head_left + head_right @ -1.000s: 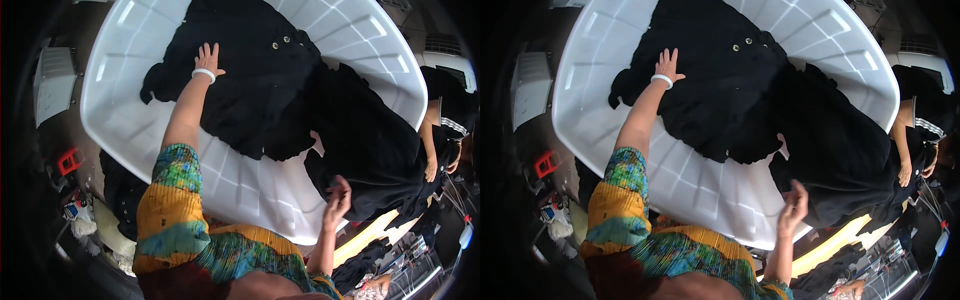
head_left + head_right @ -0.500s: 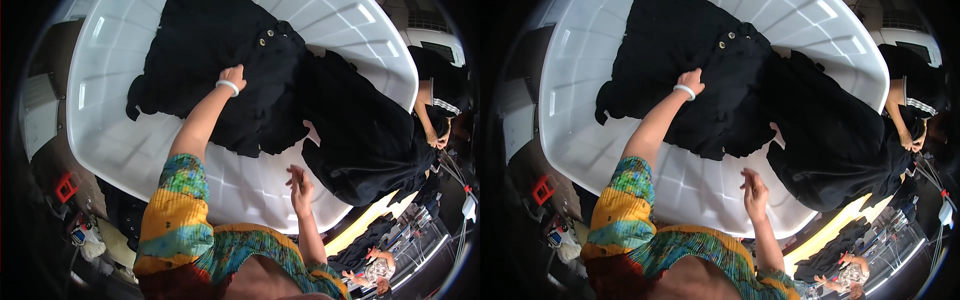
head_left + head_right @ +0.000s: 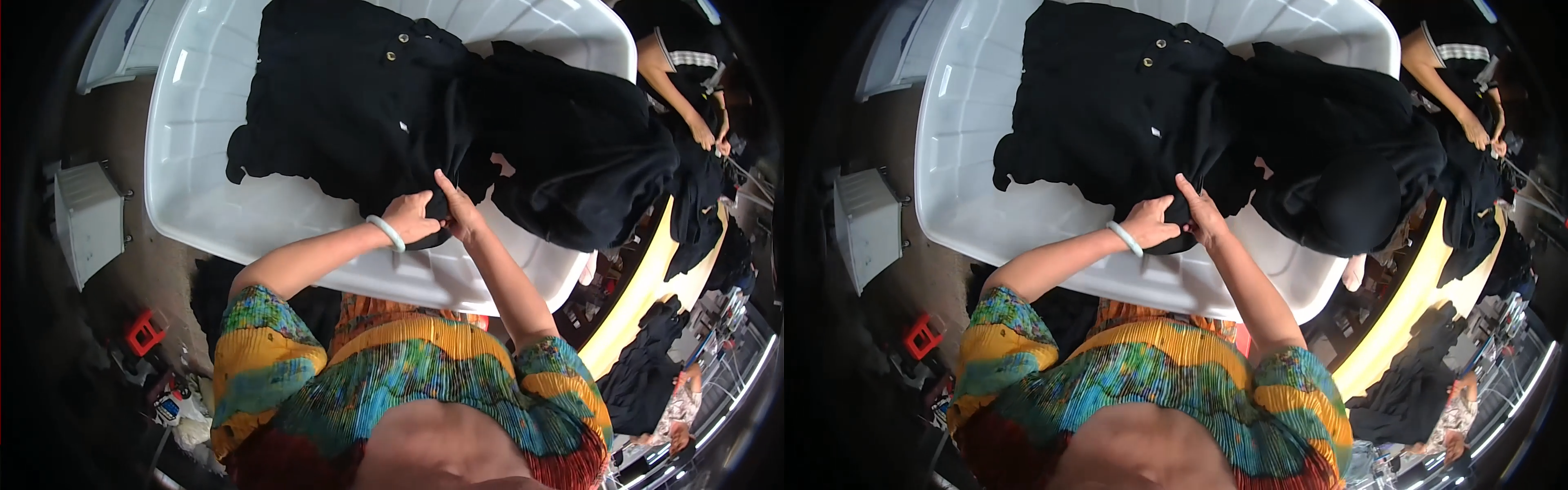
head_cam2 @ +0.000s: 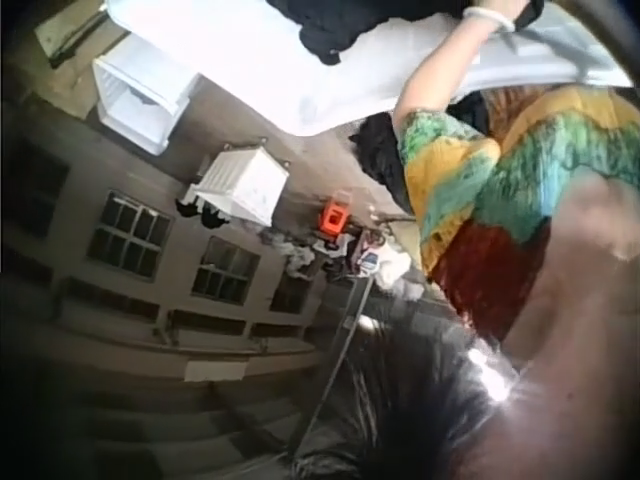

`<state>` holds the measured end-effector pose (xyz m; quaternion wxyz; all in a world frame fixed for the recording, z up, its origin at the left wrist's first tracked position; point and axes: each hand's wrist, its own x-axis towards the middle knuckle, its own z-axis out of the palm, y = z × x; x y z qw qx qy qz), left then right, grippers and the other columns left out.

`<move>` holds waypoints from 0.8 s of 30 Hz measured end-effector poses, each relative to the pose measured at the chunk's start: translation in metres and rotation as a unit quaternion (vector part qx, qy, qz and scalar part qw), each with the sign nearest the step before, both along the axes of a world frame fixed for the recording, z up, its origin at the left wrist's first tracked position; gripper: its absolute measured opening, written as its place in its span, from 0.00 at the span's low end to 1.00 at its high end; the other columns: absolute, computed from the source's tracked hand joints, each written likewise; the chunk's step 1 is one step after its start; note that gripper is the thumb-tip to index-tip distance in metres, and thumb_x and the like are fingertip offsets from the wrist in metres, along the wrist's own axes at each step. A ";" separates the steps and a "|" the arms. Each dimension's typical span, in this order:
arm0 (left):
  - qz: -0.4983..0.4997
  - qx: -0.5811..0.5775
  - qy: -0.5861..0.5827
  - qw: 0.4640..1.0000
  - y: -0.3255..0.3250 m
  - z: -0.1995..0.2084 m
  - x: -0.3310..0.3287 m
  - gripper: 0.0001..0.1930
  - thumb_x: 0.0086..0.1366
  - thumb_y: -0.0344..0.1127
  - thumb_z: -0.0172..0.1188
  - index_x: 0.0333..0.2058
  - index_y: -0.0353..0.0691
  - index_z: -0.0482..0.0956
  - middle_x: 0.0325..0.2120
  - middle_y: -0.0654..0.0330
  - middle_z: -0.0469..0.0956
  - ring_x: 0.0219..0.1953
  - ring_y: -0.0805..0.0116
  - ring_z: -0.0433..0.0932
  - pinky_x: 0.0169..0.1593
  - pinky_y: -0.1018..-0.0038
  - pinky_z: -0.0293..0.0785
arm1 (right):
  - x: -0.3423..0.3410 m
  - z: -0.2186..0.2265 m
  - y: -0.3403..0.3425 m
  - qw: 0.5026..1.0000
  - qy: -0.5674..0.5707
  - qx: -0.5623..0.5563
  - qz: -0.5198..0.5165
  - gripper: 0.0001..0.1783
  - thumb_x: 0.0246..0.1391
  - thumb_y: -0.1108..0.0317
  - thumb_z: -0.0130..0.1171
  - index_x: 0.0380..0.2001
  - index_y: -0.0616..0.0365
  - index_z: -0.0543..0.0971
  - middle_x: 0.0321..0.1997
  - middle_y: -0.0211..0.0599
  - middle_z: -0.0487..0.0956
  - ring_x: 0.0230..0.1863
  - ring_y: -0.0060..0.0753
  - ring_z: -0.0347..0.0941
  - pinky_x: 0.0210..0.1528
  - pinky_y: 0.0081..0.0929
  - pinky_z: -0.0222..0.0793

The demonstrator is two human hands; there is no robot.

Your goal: Trimming excess threads from black garments with gold eyelets using thread snips.

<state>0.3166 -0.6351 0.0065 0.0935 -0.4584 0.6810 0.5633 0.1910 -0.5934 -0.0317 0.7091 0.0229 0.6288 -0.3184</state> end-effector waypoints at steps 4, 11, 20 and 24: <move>0.027 -0.068 0.095 0.993 0.043 0.062 -0.025 0.17 0.43 0.37 0.54 0.31 0.33 0.65 0.23 0.45 0.73 0.29 0.47 0.72 0.35 0.61 0.69 | -0.034 0.060 0.031 0.992 -0.103 -0.072 0.031 0.16 0.40 0.53 0.61 0.19 0.52 0.69 0.13 0.24 0.67 0.11 0.15 0.60 0.10 0.12 0.52; -0.065 -0.011 0.361 0.930 0.085 0.122 -0.049 0.16 0.49 0.28 0.57 0.37 0.34 0.64 0.26 0.60 0.72 0.28 0.73 0.72 0.33 0.77 0.68 | -0.104 0.172 0.082 0.949 0.066 -0.276 0.135 0.18 0.36 0.73 0.56 0.35 0.66 0.70 0.29 0.34 0.74 0.30 0.22 0.69 0.36 0.18 0.66; -0.092 -0.470 0.233 0.846 0.050 0.066 -0.086 0.50 0.38 0.42 0.67 0.56 0.36 0.44 0.57 0.43 0.40 0.59 0.48 0.44 0.58 0.60 0.46 | -0.166 0.344 0.180 0.652 0.465 -0.370 0.470 0.26 0.27 0.77 0.58 0.39 0.61 0.69 0.19 0.44 0.69 0.23 0.45 0.70 0.25 0.28 0.64; -0.123 -0.465 0.309 0.820 0.052 0.056 -0.128 0.47 0.39 0.39 0.65 0.55 0.34 0.46 0.56 0.47 0.46 0.59 0.51 0.46 0.57 0.54 0.42 | -0.178 0.411 0.235 0.660 0.526 -0.295 0.449 0.27 0.23 0.75 0.54 0.38 0.64 0.70 0.28 0.40 0.75 0.26 0.39 0.73 0.30 0.26 0.67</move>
